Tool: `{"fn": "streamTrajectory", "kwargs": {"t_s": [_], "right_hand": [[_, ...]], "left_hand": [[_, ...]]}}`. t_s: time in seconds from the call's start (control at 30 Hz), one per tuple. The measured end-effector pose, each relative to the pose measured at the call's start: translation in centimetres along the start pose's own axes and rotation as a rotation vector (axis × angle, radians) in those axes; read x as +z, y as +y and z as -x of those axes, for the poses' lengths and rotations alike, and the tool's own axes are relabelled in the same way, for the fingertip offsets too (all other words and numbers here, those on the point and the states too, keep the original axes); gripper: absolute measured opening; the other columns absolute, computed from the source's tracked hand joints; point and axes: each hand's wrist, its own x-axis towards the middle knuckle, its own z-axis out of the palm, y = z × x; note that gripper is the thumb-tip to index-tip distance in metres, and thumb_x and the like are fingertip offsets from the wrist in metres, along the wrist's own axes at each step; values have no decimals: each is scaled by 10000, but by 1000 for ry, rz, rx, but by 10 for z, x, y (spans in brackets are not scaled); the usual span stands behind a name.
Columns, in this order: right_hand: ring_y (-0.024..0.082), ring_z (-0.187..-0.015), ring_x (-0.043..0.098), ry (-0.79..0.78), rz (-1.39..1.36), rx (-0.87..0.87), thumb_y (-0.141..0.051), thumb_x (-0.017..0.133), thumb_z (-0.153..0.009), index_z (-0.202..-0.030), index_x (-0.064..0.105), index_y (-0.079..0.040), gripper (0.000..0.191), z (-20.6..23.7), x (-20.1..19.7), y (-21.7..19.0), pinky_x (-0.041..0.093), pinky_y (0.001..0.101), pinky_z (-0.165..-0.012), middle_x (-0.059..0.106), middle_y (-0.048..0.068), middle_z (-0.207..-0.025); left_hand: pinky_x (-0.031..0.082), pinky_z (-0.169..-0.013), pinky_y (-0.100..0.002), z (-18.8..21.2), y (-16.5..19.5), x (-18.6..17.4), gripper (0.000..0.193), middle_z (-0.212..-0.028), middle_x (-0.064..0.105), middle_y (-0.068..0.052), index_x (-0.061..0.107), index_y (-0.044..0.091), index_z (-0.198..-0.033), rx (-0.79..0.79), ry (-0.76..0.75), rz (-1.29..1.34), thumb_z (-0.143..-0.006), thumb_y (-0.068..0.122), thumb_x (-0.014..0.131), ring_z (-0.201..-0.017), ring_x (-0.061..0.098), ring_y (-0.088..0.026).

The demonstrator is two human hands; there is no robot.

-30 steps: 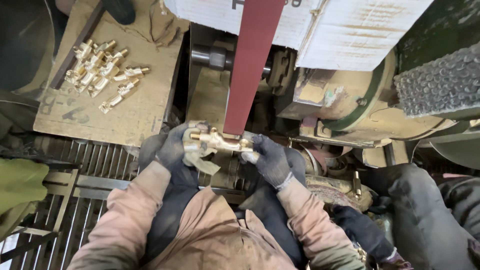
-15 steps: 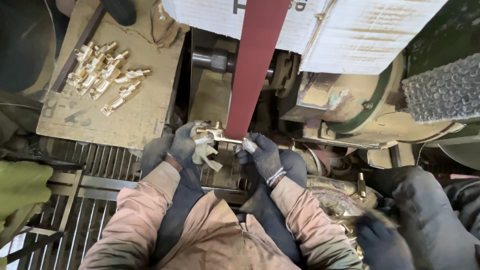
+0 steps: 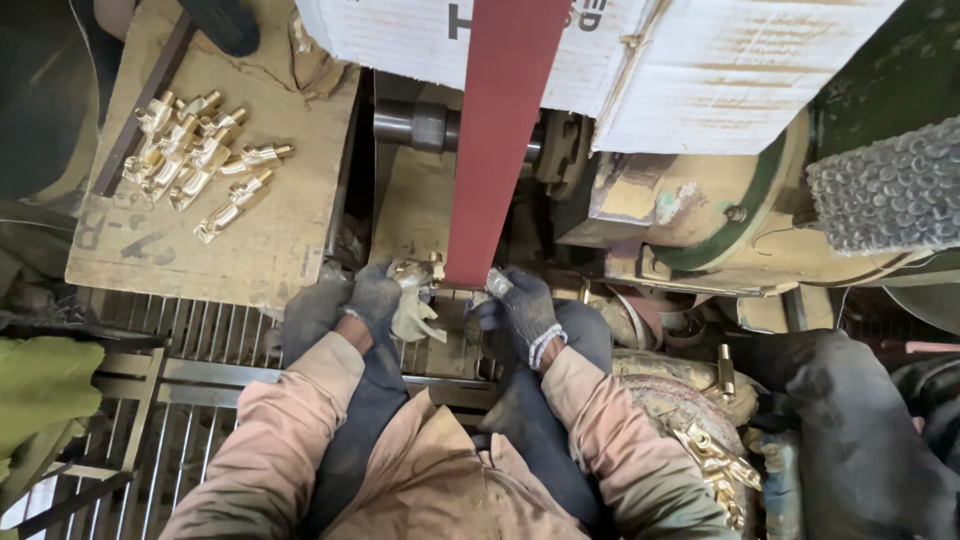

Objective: The person repeatedly presses small brass-colored metal parts against a vertical belt sander to smooth their surfaces. They handle the parts one at a time, rotate them to contact different edges, and place finished pieces on a nearby wooden board.

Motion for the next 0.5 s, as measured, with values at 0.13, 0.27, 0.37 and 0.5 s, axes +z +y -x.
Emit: {"fn": "streamTrajectory", "kwargs": {"t_s": [0.13,0.27,0.37,0.5], "right_hand": [[126,-708,669,-99,137,-199,-139,658,-969,-1102,666,4,196,19,-1,0,574,280,-619,711,114,-918],[98,-747,678,-102,285,-361,-86,614,-948,-1197,657,-57,254,34,-3,3,596,259,-677,727,53,-937],[132,-648,656,-45,232,-205,-84,617,-988,-1053,663,23,133,24,-4,7,563,279,-592,734,95,-836],[184,-536,634,15,168,-61,-134,632,-1011,-1018,639,53,187,0,-3,12,521,325,-473,690,147,-756]], "left_hand": [[599,-751,-314,21,17,-8,310,-1005,733,-94,659,-19,-1168,76,-141,111,-859,-46,673,-876,706,-174],[599,-808,-300,32,21,-15,377,-1079,719,-99,621,-35,-1242,141,-245,183,-868,-51,659,-941,697,-168],[613,-788,-297,21,8,-14,334,-1009,738,-96,645,-14,-1222,76,-157,157,-887,-6,648,-888,714,-174],[561,-735,-308,-2,-10,-10,276,-1005,729,-105,690,-45,-1189,-30,-19,90,-917,-18,652,-859,681,-173]]}}
